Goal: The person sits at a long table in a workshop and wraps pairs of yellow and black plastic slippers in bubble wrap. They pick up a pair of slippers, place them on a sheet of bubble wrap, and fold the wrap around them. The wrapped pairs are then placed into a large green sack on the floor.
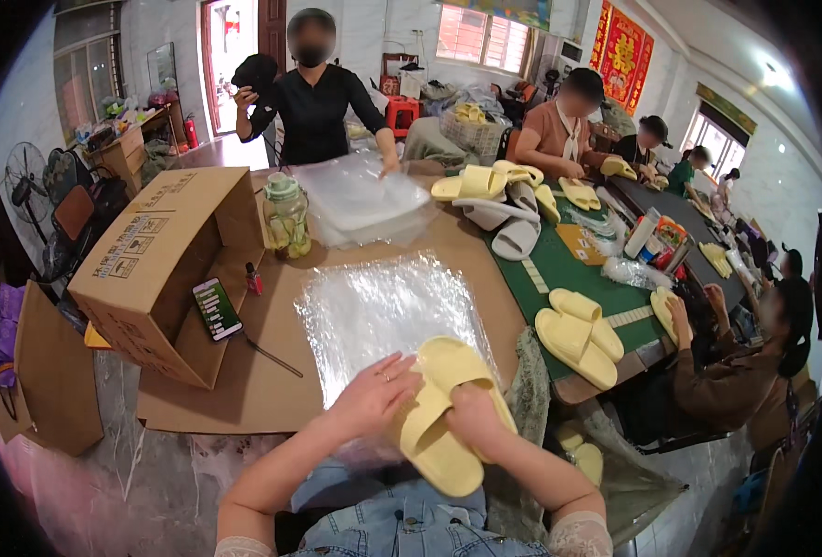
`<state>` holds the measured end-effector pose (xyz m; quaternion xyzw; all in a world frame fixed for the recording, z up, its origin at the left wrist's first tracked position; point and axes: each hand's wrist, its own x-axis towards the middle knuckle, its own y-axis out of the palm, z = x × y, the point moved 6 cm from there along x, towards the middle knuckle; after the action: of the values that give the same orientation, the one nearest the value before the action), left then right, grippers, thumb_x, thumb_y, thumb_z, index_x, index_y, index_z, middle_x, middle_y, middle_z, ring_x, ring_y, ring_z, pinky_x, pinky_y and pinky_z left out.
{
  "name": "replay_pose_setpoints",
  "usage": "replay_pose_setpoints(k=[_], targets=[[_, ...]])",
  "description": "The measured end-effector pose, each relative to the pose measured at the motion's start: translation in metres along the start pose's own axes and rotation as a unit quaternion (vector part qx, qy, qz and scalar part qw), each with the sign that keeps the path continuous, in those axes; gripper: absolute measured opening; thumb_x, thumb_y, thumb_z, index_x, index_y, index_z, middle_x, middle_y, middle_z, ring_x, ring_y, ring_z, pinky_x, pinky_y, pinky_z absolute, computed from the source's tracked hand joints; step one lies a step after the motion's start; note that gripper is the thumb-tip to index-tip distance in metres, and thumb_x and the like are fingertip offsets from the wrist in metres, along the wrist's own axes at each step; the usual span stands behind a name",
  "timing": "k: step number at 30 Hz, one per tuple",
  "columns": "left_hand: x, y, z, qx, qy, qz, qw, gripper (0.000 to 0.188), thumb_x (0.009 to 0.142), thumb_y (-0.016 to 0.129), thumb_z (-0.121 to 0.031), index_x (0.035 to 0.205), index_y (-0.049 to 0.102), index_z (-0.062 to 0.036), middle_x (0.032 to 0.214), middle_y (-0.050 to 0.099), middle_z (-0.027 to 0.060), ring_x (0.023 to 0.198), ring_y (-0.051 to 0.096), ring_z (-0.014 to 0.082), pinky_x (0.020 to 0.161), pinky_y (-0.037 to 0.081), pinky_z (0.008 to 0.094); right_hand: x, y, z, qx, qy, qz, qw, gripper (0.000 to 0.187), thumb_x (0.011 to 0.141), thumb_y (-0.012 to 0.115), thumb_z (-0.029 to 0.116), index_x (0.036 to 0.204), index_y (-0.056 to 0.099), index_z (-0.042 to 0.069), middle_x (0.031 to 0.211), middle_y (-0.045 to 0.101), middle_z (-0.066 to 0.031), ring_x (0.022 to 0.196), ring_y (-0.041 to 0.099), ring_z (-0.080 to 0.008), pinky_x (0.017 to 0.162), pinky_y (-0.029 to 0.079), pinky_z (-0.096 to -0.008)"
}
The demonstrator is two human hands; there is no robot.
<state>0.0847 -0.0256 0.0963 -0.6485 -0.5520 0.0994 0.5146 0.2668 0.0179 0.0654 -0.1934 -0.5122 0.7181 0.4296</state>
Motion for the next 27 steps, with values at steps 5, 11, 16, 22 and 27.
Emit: replay_pose_setpoints(k=[5, 11, 16, 22, 27], targets=[[0.001, -0.001, -0.016, -0.048, -0.003, 0.01, 0.999, 0.039, 0.102, 0.056, -0.02, 0.138, 0.06, -0.0072, 0.151, 0.052, 0.015, 0.142, 0.044, 0.0396, 0.117, 0.038, 0.0465, 0.035, 0.041, 0.021, 0.024, -0.086, -0.012, 0.996, 0.015, 0.079, 0.068, 0.014, 0.083, 0.068, -0.001, 0.087, 0.069, -0.0221, 0.083, 0.069, -0.039, 0.074, 0.056, -0.0494], [-0.017, -0.014, -0.029, -0.074, -0.001, 0.029, 0.997, 0.041, 0.104, 0.052, -0.02, 0.143, 0.056, -0.0075, 0.154, 0.049, 0.0128, 0.145, 0.042, 0.0351, 0.12, 0.036, 0.0445, 0.111, 0.066, 0.017, -0.08, -0.021, -0.044, 0.996, 0.016, 0.089, 0.062, 0.013, 0.082, 0.072, 0.004, 0.084, 0.071, -0.0195, 0.079, 0.072, -0.0343, 0.067, 0.058, -0.044], [-0.033, 0.0, -0.023, -0.051, 0.018, 0.048, 0.997, 0.046, 0.104, 0.054, -0.028, 0.143, 0.055, -0.0028, 0.152, 0.049, 0.0169, 0.145, 0.041, 0.0362, 0.121, 0.034, 0.0452, 0.13, 0.061, 0.017, -0.052, 0.043, -0.01, 0.998, 0.027, 0.093, 0.063, 0.026, 0.089, 0.07, 0.0, 0.09, 0.068, -0.0212, 0.088, 0.069, -0.0402, 0.074, 0.057, -0.0463], [-0.027, -0.013, 0.016, -0.052, -0.014, 0.001, 0.999, 0.057, 0.1, 0.061, -0.042, 0.143, 0.055, -0.0053, 0.154, 0.047, 0.0194, 0.144, 0.041, 0.0396, 0.12, 0.033, 0.0469, 0.1, 0.056, 0.015, 0.026, 0.044, -0.093, 0.994, 0.054, 0.092, 0.068, 0.038, 0.127, 0.056, 0.0, 0.115, 0.056, -0.0272, 0.105, 0.062, -0.044, 0.087, 0.051, -0.0523], [-0.014, -0.006, 0.088, 0.076, -0.133, -0.047, 0.987, 0.071, 0.092, 0.069, -0.048, 0.151, 0.048, -0.0142, 0.16, 0.039, 0.0161, 0.147, 0.035, 0.0407, 0.121, 0.03, 0.0492, 0.075, 0.07, 0.004, -0.034, 0.005, -0.114, 0.993, 0.058, 0.089, 0.072, 0.037, 0.133, 0.058, 0.002, 0.119, 0.055, -0.0247, 0.105, 0.06, -0.0426, 0.092, 0.05, -0.051]])
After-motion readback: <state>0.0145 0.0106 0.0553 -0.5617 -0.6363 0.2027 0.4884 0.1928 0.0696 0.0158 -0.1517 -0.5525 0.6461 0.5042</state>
